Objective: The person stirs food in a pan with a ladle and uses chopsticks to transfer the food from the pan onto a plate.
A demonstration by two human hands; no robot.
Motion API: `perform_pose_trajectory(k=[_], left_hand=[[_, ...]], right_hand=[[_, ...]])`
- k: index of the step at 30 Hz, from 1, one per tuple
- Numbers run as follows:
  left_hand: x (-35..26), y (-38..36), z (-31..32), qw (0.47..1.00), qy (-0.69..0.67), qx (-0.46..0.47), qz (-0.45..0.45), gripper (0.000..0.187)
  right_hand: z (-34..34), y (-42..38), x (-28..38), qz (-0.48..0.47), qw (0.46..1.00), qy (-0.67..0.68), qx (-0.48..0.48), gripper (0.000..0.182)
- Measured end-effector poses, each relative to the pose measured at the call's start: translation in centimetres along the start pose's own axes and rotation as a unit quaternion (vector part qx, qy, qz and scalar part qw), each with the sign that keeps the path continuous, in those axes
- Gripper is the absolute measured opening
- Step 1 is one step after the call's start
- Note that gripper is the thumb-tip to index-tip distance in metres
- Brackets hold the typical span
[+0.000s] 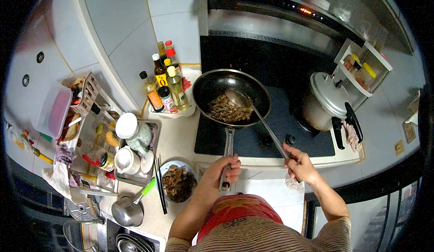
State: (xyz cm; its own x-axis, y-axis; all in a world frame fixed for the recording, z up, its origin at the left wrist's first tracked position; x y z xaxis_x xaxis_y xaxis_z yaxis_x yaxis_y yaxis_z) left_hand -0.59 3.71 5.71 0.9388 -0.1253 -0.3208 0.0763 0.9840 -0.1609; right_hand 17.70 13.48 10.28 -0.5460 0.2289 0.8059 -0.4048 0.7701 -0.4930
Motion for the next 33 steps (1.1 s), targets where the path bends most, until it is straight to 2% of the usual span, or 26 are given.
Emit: perform_pose_trajectory(k=[2, 5, 8, 10, 14, 18, 21, 23, 24, 27, 31, 33], left_hand=[[-0.1, -0.1, 0.2, 1.0, -0.005, -0.011, 0.006, 0.007], [-0.2, -0.6, 0.7, 0.999, -0.016, -0.036, 0.016, 0.006], [-0.1, -0.4, 0.4, 0.999, -0.026, -0.035, 0.014, 0.007], [-0.1, -0.4, 0.5, 0.999, -0.026, -0.033, 0.016, 0.007], [-0.2, -0.5, 0.7, 0.998, -0.007, -0.043, 0.036, 0.008], [0.0, -0.3, 0.6, 0.997, 0.004, -0.064, 0.034, 0.012], [0.2, -0.5, 2.6, 0.997, 0.055, -0.036, 0.037, 0.015], [1.0, 0.3, 2.0, 0.996, 0.042, -0.076, 0.033, 0.019], [1.4, 0.6, 1.6, 0.994, 0.036, -0.095, 0.032, 0.021], [2.3, 1.3, 0.9, 0.996, 0.074, -0.038, 0.021, 0.023], [2.1, 1.1, 0.8, 0.992, 0.092, -0.048, 0.072, 0.021], [1.8, 0.7, 1.1, 0.988, 0.102, -0.069, 0.096, 0.019]], right_hand=[[0.5, 0.4, -0.5, -0.003, 0.999, -0.036, 0.0, 0.055], [0.6, 1.1, 0.4, -0.045, 0.985, -0.152, -0.06, 0.055], [0.4, 1.6, 0.4, -0.038, 0.998, -0.042, -0.04, 0.055], [0.2, 1.1, 1.0, -0.05, 0.997, -0.032, -0.049, 0.055], [-1.1, 2.1, 1.1, -0.1, 0.988, -0.08, -0.089, 0.053], [-1.8, 3.9, 0.3, -0.081, 0.993, -0.054, -0.071, 0.053], [-2.1, 4.5, 0.3, -0.088, 0.991, -0.068, -0.072, 0.052], [-2.3, 4.8, 0.9, -0.096, 0.99, -0.075, -0.078, 0.052], [-2.5, 5.5, 0.4, -0.089, 0.992, -0.062, -0.068, 0.053], [-3.0, 7.6, -0.9, -0.065, 0.997, -0.006, -0.03, 0.055], [-4.1, 7.1, -0.8, -0.006, 0.997, 0.067, 0.031, 0.057], [-4.6, 7.5, -0.8, -0.021, 0.999, 0.045, 0.016, 0.058]])
Point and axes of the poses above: each hand's wrist, its own y-axis towards the middle knuckle, its own z-axis out of the palm, x = y × z, the point moved 8 cm from there along y, towards the middle knuckle, and after that the axes turned 12 degrees about z, right-handed, at the moved point
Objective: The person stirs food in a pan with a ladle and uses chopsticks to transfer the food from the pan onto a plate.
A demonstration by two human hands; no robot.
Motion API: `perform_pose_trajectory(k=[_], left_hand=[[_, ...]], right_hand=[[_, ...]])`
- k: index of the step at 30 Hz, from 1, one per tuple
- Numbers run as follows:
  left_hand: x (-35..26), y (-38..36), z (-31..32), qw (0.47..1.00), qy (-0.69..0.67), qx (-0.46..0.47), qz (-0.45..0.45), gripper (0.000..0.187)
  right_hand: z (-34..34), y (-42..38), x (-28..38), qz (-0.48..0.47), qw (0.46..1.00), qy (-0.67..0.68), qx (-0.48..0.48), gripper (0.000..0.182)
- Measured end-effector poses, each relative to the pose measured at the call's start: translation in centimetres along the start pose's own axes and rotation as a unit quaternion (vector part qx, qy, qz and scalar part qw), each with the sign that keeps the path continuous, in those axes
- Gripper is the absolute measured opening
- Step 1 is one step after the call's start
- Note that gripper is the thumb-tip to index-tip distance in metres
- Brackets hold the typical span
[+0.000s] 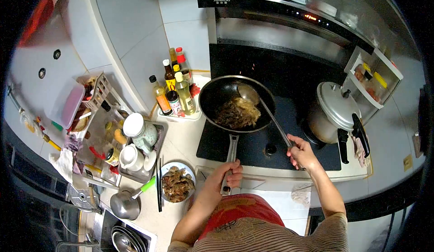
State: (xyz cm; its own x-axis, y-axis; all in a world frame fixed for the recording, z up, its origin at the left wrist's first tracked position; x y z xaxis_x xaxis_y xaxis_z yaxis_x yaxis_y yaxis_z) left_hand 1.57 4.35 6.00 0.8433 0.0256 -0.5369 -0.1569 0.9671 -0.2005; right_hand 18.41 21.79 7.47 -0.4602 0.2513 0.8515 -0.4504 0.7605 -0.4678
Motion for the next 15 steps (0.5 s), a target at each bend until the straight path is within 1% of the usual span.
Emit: perform_pose_trajectory(k=[2, 3, 6, 7, 9, 12, 14, 15], left_hand=[[0.7, 0.6, -0.5, 0.999, -0.03, 0.02, -0.014, 0.017], [0.9, 1.0, -0.7, 0.998, -0.044, 0.032, -0.021, 0.017], [1.7, 1.5, -1.6, 0.993, -0.108, 0.037, -0.042, 0.01], [1.9, 1.7, -1.8, 0.993, -0.108, 0.042, -0.035, 0.015], [1.9, 1.8, -1.4, 0.993, -0.109, 0.051, -0.022, 0.024], [0.8, 0.5, -0.5, 0.998, -0.056, 0.004, 0.029, 0.039], [1.4, 0.7, -1.7, 0.998, -0.052, -0.015, 0.037, 0.046], [1.4, 0.7, -2.0, 0.998, -0.05, -0.024, 0.043, 0.05]], right_hand=[[0.3, 0.6, 0.1, -0.022, 0.998, -0.052, -0.029, 0.058], [0.6, 0.8, 0.0, -0.018, 0.999, -0.041, -0.026, 0.058], [0.7, -0.1, 0.0, 0.005, 1.0, -0.014, 0.019, 0.058], [0.6, -0.8, 0.2, 0.017, 0.999, 0.018, 0.034, 0.057], [0.0, -1.0, 0.4, 0.01, 0.999, 0.025, 0.028, 0.056], [0.1, -0.6, 0.5, -0.018, 1.0, 0.001, -0.001, 0.056], [0.6, 0.5, 0.0, -0.046, 0.998, -0.036, -0.018, 0.056], [0.7, 0.8, 0.0, -0.052, 0.998, -0.021, -0.022, 0.055]])
Point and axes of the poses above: each hand's wrist, its own y-axis towards the middle knuckle, its own z-axis out of the palm, x = y × z, the point moved 8 cm from there along y, towards the middle knuckle, and after that the axes turned 12 degrees about z, right-handed, at the moved point
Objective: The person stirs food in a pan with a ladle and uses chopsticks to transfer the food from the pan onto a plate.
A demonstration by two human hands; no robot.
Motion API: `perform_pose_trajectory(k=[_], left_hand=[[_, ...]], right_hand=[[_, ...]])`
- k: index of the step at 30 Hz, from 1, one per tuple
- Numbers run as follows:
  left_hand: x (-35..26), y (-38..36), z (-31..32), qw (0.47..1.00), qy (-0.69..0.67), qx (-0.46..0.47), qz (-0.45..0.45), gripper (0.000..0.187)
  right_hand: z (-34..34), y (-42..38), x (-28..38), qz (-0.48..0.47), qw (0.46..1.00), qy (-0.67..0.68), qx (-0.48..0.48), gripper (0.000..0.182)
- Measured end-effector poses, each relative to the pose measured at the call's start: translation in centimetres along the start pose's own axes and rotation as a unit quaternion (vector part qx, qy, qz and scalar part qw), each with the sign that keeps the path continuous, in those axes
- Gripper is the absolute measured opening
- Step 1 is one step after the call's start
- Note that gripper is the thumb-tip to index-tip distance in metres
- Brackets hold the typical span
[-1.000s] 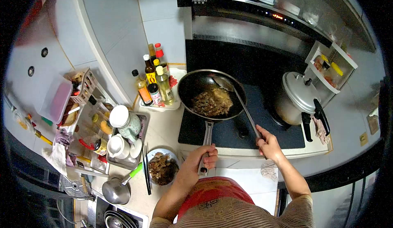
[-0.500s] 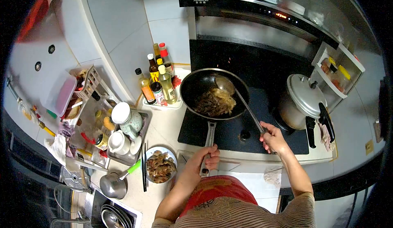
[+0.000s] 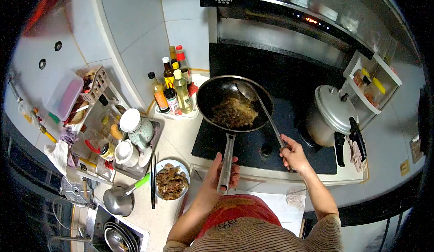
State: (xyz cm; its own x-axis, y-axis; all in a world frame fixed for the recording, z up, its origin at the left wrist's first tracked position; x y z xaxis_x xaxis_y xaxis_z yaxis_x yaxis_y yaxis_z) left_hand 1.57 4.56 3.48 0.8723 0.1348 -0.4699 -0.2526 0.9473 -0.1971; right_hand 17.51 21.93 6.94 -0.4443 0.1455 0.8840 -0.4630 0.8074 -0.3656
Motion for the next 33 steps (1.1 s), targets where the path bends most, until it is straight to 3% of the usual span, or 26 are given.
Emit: perform_pose_trajectory(k=[6, 9, 11, 13, 15, 21, 24, 28, 33], left_hand=[[-0.8, -0.4, -2.7, 0.994, 0.111, 0.004, 0.017, 0.057], [-1.1, -1.3, -3.6, 0.994, 0.04, -0.103, 0.027, 0.049], [1.3, 1.4, -10.7, 0.992, 0.084, -0.057, 0.077, 0.047], [0.8, 1.0, -10.8, 0.995, 0.046, -0.057, 0.061, 0.046], [0.8, -0.5, -10.4, 0.992, -0.076, -0.102, -0.019, 0.045], [0.3, -1.6, -11.2, 0.987, -0.107, -0.102, -0.053, 0.043], [0.0, -1.1, -12.9, 0.995, -0.038, -0.082, -0.035, 0.042], [-1.2, -2.6, -11.5, 0.989, -0.129, -0.061, -0.043, 0.041], [-0.9, -3.4, -12.7, 0.987, -0.132, -0.056, -0.072, 0.039]], right_hand=[[1.0, -1.0, 0.0, 0.005, 1.0, -0.014, 0.02, 0.059], [1.0, -3.1, 0.0, 0.01, 0.999, -0.017, 0.025, 0.059], [1.2, -4.7, 0.2, 0.024, 0.999, -0.032, 0.022, 0.059], [1.6, -5.6, 0.1, 0.023, 0.999, -0.039, 0.029, 0.058], [2.4, -6.2, 0.4, 0.028, 0.998, -0.036, 0.036, 0.057], [4.1, -6.2, 0.2, 0.046, 0.996, -0.074, 0.005, 0.054], [4.8, -6.1, 1.1, 0.03, 0.994, -0.102, -0.023, 0.055], [5.9, -6.3, 2.1, 0.046, 0.978, -0.2, -0.039, 0.057], [5.8, -5.7, 2.3, -0.063, 0.948, -0.292, -0.11, 0.058]])
Point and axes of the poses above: each hand's wrist, its own y-axis towards the middle knuckle, its own z-axis out of the palm, x = y × z, the point moved 8 cm from there along y, towards the middle knuckle, and after that the axes turned 12 degrees about z, right-handed, at the moved point
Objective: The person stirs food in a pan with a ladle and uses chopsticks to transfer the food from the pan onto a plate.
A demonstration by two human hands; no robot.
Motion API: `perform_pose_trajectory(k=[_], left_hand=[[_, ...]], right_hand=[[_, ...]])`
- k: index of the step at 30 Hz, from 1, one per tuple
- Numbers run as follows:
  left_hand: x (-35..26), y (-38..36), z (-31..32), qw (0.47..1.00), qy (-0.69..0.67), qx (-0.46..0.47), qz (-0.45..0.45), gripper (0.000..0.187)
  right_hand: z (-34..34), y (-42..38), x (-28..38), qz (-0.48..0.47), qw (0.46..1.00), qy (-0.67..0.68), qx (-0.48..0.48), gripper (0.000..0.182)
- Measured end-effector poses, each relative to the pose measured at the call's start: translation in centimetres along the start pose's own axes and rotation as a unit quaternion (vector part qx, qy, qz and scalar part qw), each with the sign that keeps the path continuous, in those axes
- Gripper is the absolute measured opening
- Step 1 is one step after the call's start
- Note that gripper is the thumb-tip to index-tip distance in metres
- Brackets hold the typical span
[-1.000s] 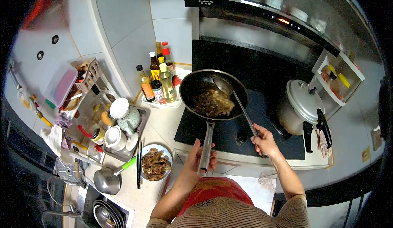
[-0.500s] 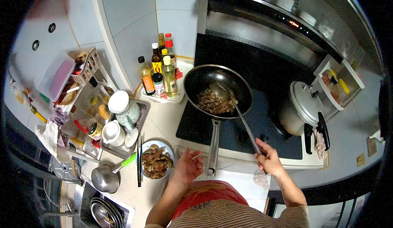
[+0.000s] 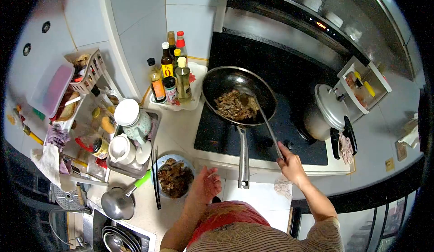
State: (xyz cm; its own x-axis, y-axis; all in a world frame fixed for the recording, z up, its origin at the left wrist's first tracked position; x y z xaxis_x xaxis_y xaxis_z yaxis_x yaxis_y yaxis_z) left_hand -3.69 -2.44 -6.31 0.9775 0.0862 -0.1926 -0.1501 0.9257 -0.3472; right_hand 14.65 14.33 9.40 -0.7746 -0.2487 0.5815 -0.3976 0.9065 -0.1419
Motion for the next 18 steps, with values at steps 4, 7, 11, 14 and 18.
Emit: perform_pose_trajectory(k=[4, 7, 11, 14, 18], left_hand=[[0.4, 0.0, 0.4, 0.999, -0.024, 0.024, -0.008, 0.039], [0.7, -0.3, 0.4, 1.0, 0.002, 0.004, -0.012, 0.039], [-0.2, -0.7, 0.4, 0.998, 0.055, -0.036, -0.006, 0.039], [-0.8, 0.0, -0.1, 0.997, 0.06, -0.034, 0.028, 0.038], [-0.2, 1.2, 0.0, 0.999, 0.019, -0.016, 0.043, 0.038]], right_hand=[[-0.2, 1.6, -1.3, -0.021, 0.998, 0.019, -0.058, 0.057], [-0.5, 2.6, -1.9, 0.003, 0.998, 0.045, -0.053, 0.056], [-0.6, 3.0, -1.9, 0.059, 0.995, 0.071, -0.026, 0.054], [-0.8, 2.3, -1.2, 0.083, 0.988, 0.127, 0.002, 0.054], [-1.1, 3.1, -2.1, 0.055, 0.981, 0.185, 0.024, 0.053]])
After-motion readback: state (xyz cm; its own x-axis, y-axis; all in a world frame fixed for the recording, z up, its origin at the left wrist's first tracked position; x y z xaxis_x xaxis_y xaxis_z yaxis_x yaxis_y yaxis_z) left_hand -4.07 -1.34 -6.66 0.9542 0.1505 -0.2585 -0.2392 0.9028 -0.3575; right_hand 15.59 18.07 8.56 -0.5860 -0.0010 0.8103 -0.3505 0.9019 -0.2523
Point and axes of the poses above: each hand's wrist, its own y-axis towards the middle knuckle, its own z-axis out of the palm, x = y × z, the point moved 8 cm from there along y, towards the middle knuckle, and after that the axes turned 12 degrees about z, right-handed, at the moved point
